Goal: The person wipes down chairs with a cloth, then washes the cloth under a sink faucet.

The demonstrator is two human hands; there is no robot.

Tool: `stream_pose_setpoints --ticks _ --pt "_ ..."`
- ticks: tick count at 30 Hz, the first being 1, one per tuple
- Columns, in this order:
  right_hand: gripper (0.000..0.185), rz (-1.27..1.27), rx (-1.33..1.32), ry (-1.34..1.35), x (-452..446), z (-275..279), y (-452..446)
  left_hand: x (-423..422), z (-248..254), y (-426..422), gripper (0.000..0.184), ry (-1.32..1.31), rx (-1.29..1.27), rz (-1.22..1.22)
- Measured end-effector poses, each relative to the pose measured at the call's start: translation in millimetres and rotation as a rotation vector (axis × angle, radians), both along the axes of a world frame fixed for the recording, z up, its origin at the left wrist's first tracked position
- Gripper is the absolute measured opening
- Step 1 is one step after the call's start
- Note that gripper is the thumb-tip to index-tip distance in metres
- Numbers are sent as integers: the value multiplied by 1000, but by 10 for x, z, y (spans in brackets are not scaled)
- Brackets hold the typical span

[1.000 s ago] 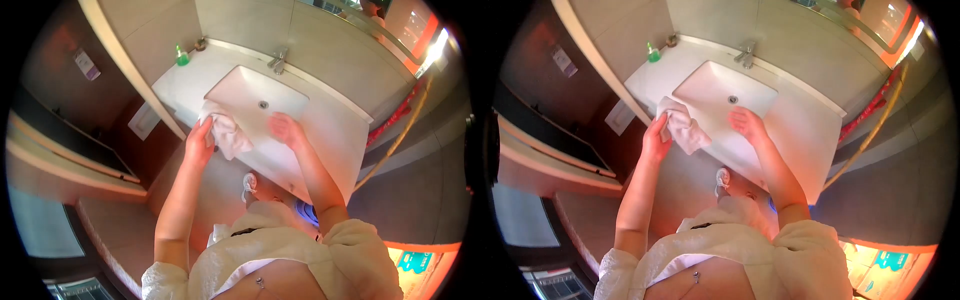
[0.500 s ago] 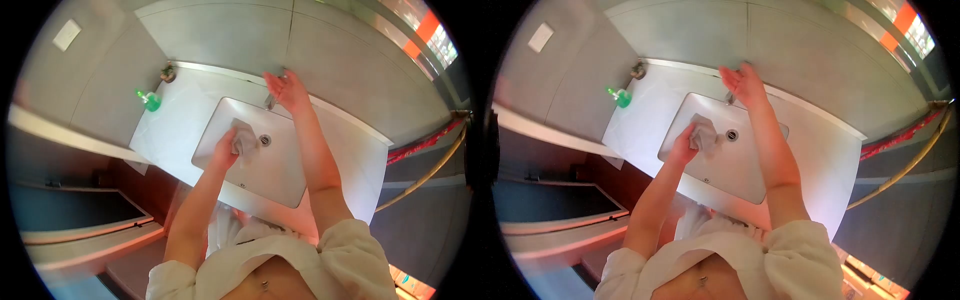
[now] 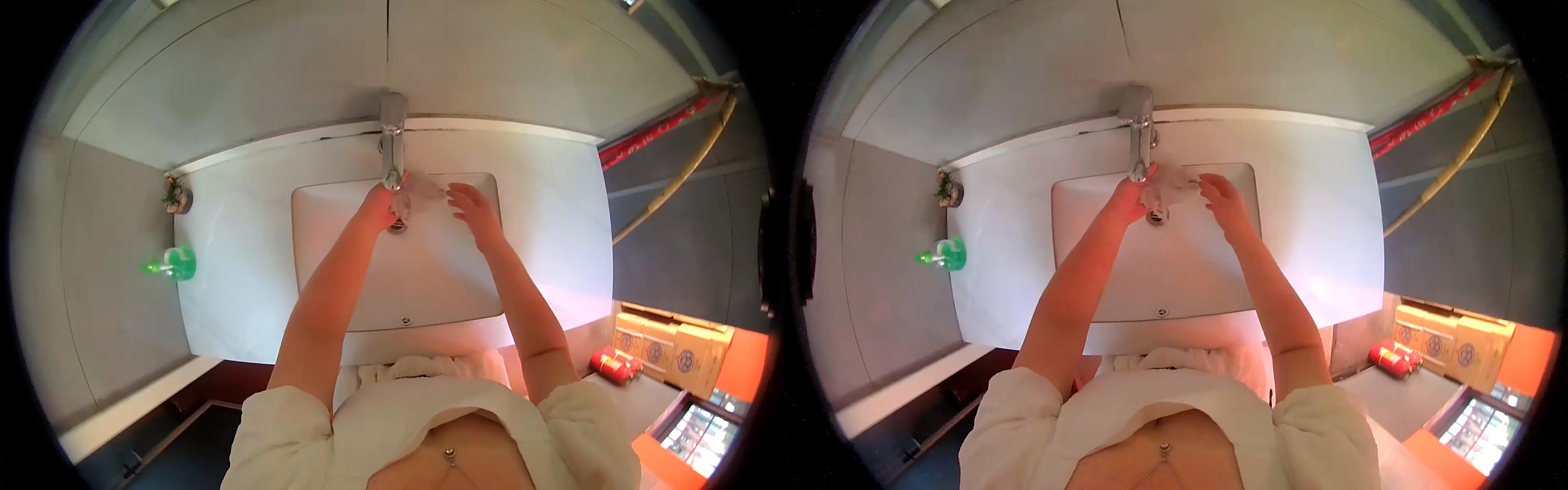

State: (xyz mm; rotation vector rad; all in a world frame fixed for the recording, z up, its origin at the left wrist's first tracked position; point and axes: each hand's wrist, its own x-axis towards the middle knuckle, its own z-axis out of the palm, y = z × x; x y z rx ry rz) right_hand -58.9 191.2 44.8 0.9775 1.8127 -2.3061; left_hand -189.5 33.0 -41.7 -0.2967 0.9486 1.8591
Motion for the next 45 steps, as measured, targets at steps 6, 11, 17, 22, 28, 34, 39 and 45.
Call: stream_pose_setpoints --ticks 6,11,17,22,28,34,39,45 --pt "32 -64 245 104 -332 -378 -664 1 309 -537 24 44 302 -52" --pt "37 -265 142 264 -786 129 -738 -44 486 -833 30 124 224 -23" --pt "32 -37 -133 143 -1167 846 -738 32 284 -635 36 163 196 -88" --pt "27 74 -126 125 -1192 775 -496 101 297 -525 36 190 150 -73" --pt "35 105 -31 109 -1087 837 -436 101 309 -384 33 201 97 -193" --pt "35 -77 265 91 -523 201 -175 12 244 79 39 207 -98 -296" --pt "36 -59 514 -5 -52 -628 -173 -129 -202 267 28 865 63 -521" --pt "48 48 108 -20 -285 -743 -619 -139 259 -493 26 272 -117 -475"
